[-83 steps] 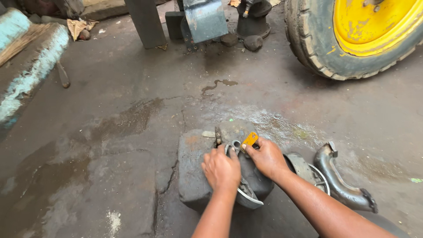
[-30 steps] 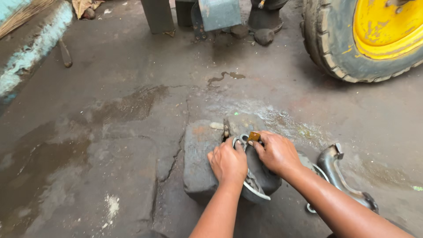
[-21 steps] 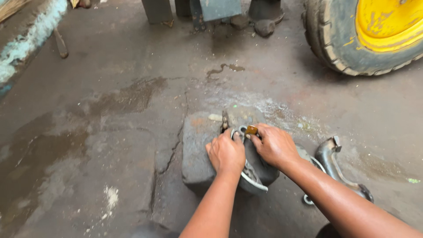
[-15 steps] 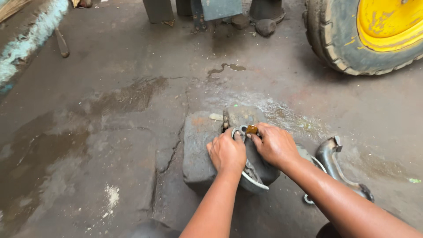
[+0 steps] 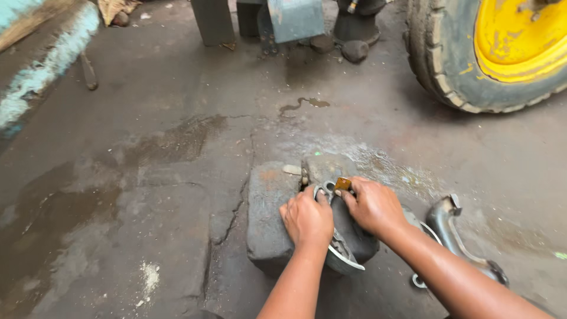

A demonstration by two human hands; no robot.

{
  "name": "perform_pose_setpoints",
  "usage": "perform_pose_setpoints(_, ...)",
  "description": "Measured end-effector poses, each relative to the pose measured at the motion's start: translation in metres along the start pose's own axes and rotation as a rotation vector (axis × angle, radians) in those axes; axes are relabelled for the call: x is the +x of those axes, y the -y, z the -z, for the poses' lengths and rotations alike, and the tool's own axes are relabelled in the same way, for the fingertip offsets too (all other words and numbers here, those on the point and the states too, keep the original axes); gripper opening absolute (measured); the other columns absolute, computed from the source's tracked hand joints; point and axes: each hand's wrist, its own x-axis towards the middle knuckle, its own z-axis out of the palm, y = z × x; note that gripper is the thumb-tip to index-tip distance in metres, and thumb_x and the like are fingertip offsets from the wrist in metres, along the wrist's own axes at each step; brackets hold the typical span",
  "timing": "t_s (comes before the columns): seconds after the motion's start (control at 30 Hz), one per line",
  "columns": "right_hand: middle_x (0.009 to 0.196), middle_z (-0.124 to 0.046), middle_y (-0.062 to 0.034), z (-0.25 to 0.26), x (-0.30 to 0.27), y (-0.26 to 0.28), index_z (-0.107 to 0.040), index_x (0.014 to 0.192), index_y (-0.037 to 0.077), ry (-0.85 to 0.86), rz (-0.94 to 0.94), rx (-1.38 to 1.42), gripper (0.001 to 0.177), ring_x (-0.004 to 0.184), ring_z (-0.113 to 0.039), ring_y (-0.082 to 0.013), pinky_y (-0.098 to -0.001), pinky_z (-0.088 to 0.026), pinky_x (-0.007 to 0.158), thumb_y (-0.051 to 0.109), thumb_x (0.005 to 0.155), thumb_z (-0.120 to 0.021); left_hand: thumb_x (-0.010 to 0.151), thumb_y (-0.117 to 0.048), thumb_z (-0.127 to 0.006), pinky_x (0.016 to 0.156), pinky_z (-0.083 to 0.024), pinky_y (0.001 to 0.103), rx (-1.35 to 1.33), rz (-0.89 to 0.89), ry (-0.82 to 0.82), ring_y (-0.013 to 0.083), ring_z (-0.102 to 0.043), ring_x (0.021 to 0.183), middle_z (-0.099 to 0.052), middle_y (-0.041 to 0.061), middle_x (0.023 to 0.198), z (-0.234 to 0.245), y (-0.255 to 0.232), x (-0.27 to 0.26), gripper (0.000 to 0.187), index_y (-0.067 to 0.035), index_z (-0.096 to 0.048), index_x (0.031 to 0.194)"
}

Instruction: The person scrubs a curved metal part with a yellow abrasive block on a stone surface. They repeatedly rub the part's edges and surfaces, occasionally repositioning it to access different areas.

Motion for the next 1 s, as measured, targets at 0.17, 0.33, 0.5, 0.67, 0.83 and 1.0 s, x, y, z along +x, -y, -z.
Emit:
perform_pose_setpoints(0.17,0.095,-0.073,-0.0154,-0.010,-0.006,-0.008,-0.072,0.100,0.012,-0.020,0.001,-0.025,0.024,0.091,-0.068,-0.0406,-0.0529,-0.052,0.075,0.033,0.090,-0.066,0.094,-0.033,-0.061,0.098,-0.040,0.044,0.039,0.013,0.020,0.0318,-0.064,0.106,-0.074,0.016,0.104,-0.007,0.006,-0.008,0.031,-0.013,-0.074,0.114)
perform_pose_setpoints(0.33,0.094,-0.073,-0.0160,-0.014,-0.013,-0.007,-0.072,0.100,0.013,-0.007,-0.006,-0.018,0.023,0.091,-0.068,-0.0406,-0.0523,-0.052,0.075,0.034,0.091,-0.065,0.093,-0.032,-0.062,0.098,-0.040,0.044,0.041,-0.009,-0.016,0.0311,-0.065,0.106,-0.074,0.015,0.103,-0.011,0.009,-0.013,0.030,-0.012,-0.075,0.111)
perform_pose_setpoints(0.5,0.094,-0.072,-0.0167,-0.011,-0.003,-0.003,-0.072,0.100,0.012,-0.066,0.019,0.003,0.023,0.088,-0.067,-0.0418,-0.0529,-0.052,0.075,0.032,0.090,-0.066,0.096,-0.034,-0.061,0.098,-0.041,0.044,0.060,-0.025,-0.019,0.0312,-0.065,0.106,-0.074,0.015,0.104,-0.009,0.006,0.001,0.030,-0.010,-0.075,0.109)
perform_pose_setpoints(0.67,0.093,-0.073,-0.0158,-0.008,0.002,0.000,-0.072,0.097,0.010,-0.035,0.016,-0.033,0.024,0.092,-0.068,-0.0401,-0.0523,-0.052,0.076,0.033,0.090,-0.067,0.095,-0.032,-0.060,0.098,-0.041,0.044,0.027,-0.014,-0.016,0.0307,-0.065,0.106,-0.075,0.014,0.104,-0.003,0.004,0.002,0.030,-0.012,-0.075,0.111)
perform_pose_setpoints(0.83,0.095,-0.073,-0.0149,0.000,-0.004,0.005,-0.073,0.098,0.011,-0.012,-0.020,-0.004,0.024,0.092,-0.068,-0.0401,-0.0521,-0.052,0.077,0.033,0.089,-0.067,0.092,-0.031,-0.061,0.098,-0.040,0.043,0.003,-0.010,-0.026,0.0292,-0.065,0.107,-0.075,0.012,0.106,-0.001,0.002,-0.003,0.031,-0.013,-0.075,0.113)
perform_pose_setpoints(1.0,0.096,-0.073,-0.0150,0.004,-0.005,0.009,-0.071,0.096,0.007,0.055,-0.073,-0.037,0.028,0.094,-0.067,-0.0402,-0.0522,-0.052,0.078,0.035,0.092,-0.067,0.093,-0.032,-0.059,0.100,-0.039,0.042,-0.004,0.047,0.061,0.0276,-0.064,0.110,-0.075,0.011,0.106,0.000,0.002,-0.004,0.030,-0.016,-0.076,0.113)
